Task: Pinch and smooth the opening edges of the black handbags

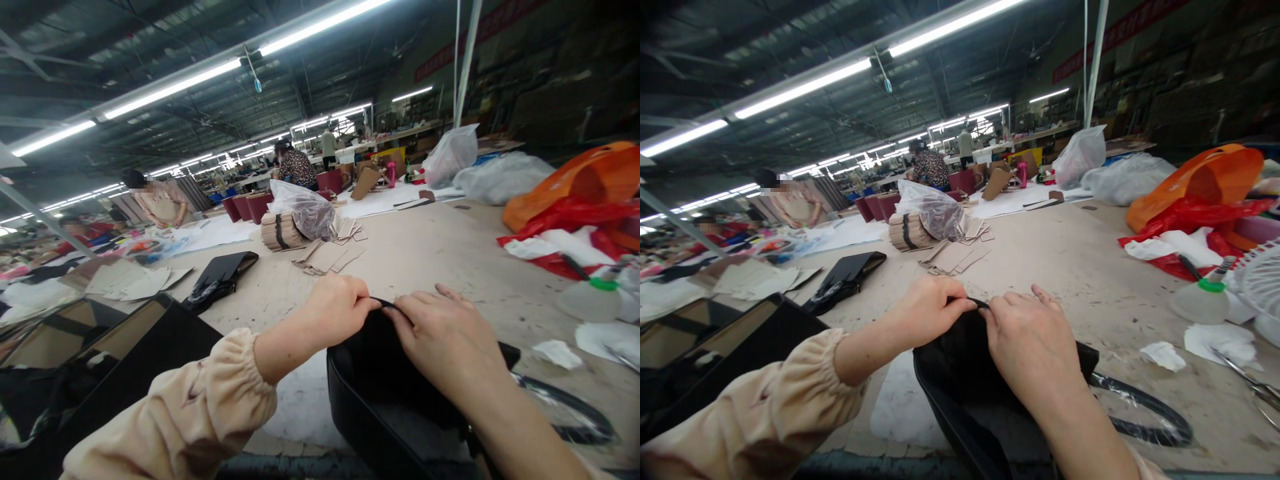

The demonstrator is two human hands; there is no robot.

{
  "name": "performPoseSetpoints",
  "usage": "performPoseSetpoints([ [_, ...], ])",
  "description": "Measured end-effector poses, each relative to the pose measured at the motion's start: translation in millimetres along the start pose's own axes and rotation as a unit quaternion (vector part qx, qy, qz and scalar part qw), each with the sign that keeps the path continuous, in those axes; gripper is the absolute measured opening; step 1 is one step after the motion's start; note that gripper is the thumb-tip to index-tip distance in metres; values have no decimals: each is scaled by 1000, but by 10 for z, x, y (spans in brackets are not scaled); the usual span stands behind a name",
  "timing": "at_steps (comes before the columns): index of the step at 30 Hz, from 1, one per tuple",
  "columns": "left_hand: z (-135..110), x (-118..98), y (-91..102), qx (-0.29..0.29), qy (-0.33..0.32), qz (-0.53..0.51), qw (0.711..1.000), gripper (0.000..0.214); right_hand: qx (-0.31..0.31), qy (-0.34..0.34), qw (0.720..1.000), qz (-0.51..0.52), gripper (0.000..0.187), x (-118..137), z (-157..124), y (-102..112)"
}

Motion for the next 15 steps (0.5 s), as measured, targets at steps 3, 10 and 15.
performPoseSetpoints([
  [3,-83,11,135,-65,10,-78,995,27,4,7,1000,6,25,-3,14,-7],
  [10,-124,33,191,9,6,-6,1000,35,-7,6,1000,4,25,-14,20,-39],
  [15,-44,59,107,33,40,30,998,28,-20,12,1000,5,24,-4,25,-35],
])
Point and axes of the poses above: each hand's wrist, its own z-axis towards the middle knuckle, its own y-axis out of the back of the hand, x = y × z, the point moved 3 cm from there along z, towards the middle knuckle, and after that the axes turned 11 degrees about -z, right-handed, at the moved point
